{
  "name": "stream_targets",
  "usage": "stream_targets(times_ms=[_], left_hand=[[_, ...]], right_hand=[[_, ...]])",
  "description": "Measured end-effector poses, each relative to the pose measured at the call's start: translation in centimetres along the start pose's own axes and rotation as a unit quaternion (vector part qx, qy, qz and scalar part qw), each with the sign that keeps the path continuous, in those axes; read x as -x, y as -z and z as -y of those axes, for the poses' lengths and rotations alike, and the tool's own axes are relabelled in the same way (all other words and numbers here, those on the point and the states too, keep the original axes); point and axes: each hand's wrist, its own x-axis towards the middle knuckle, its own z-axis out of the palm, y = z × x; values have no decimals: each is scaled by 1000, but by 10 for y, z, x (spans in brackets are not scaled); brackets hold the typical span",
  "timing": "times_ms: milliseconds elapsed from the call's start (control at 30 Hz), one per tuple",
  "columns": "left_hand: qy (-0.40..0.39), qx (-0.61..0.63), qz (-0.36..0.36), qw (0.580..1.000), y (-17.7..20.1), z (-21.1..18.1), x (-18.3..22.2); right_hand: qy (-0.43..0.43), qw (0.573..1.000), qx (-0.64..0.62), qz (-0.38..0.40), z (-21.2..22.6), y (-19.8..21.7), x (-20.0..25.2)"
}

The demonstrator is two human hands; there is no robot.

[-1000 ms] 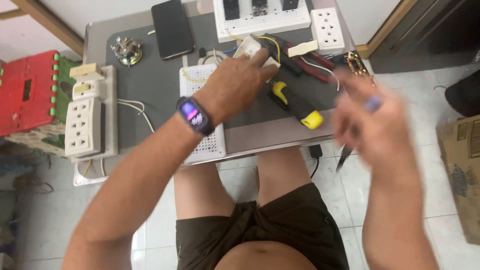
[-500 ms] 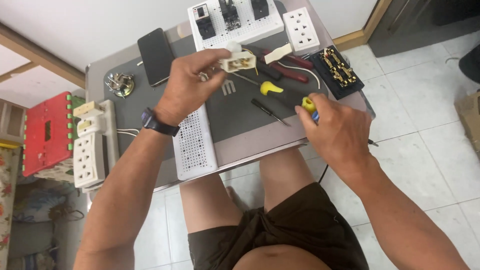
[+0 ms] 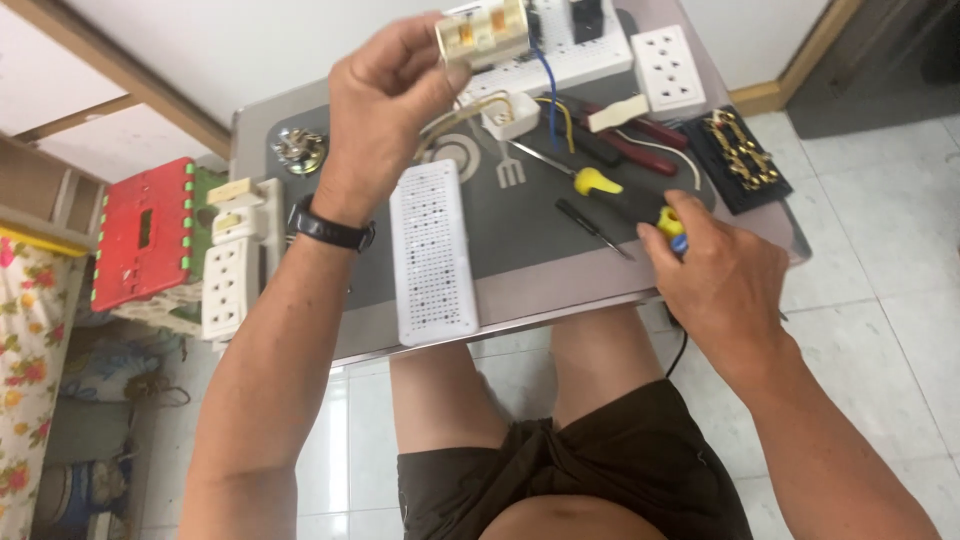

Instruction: Wiring and assembling a white power strip, including connecting wires to terminals using a screwdriver.

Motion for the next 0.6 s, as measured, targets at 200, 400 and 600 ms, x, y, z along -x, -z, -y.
stream_targets(times_ms=[200, 400, 600], left_hand=[[6, 81, -16, 997, 29, -4, 4], [66, -174, -53, 981, 48, -23, 20], [-80, -398, -214, 889, 22, -26, 25]], right_hand=[[-50, 996, 13, 71, 12, 12, -5], [43, 980, -193, -3, 54, 53, -25], [73, 964, -255, -8, 116, 51, -81]])
